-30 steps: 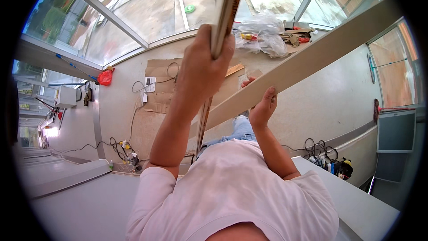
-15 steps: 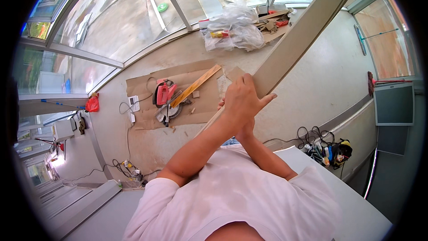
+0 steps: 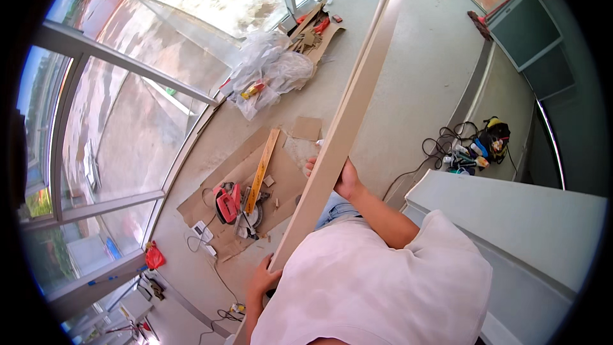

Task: The person sits on the floor and installs a long wooden trim piece along the base of a wall, adjusting it to fit the corner. They then walk to a miter saw station and cut several smaller wooden strips to size.

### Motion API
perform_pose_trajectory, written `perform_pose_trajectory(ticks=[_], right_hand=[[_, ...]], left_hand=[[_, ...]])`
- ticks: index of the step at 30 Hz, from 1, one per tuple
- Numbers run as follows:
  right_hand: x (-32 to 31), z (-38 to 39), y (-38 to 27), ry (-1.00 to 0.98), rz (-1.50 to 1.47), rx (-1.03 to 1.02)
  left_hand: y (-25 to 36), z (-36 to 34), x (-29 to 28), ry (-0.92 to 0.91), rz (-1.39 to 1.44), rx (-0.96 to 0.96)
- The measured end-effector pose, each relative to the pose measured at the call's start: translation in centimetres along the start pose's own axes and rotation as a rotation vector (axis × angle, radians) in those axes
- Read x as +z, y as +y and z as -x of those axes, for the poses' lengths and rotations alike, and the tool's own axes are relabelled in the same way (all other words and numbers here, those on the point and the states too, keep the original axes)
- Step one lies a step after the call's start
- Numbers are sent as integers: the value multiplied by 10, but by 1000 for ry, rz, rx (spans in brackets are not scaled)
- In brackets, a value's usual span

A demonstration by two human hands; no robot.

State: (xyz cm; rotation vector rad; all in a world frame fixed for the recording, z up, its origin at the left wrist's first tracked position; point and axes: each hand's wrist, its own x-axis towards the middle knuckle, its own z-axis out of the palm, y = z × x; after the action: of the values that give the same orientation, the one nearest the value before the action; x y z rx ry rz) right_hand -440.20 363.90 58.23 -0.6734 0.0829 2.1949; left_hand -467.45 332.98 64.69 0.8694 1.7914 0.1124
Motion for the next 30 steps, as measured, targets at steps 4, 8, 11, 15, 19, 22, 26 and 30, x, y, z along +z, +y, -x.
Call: perform_pose_trajectory(ticks=[4,8,11,15,19,22,26,30], right_hand=[[-40,-25,2,89,-57,-7],[-85,-45,-8,120,-134,30],[-108,-75,-8,196,-140,17],[-116,-120,-27,286,-175,-4],[-158,-190,-53,349,-128,-64],[-200,-262,-84,384,-55,-83],[-265,-357,-116,338,-54,-65],[-332,-440,-155,614,60,-226]], left_hand=[[-48,67,-28,1,-156,-153],[-111,78,-58,-91,-234,-225],[-101,78,-80,-193,-187,-338],[-89,64,-97,-191,-261,-292],[-70,-11,-85,-145,-316,-318],[-37,-86,-77,-91,-411,-340],[-55,-211,-49,-94,-346,-266],[-36,-346,-36,-147,-304,-248]])
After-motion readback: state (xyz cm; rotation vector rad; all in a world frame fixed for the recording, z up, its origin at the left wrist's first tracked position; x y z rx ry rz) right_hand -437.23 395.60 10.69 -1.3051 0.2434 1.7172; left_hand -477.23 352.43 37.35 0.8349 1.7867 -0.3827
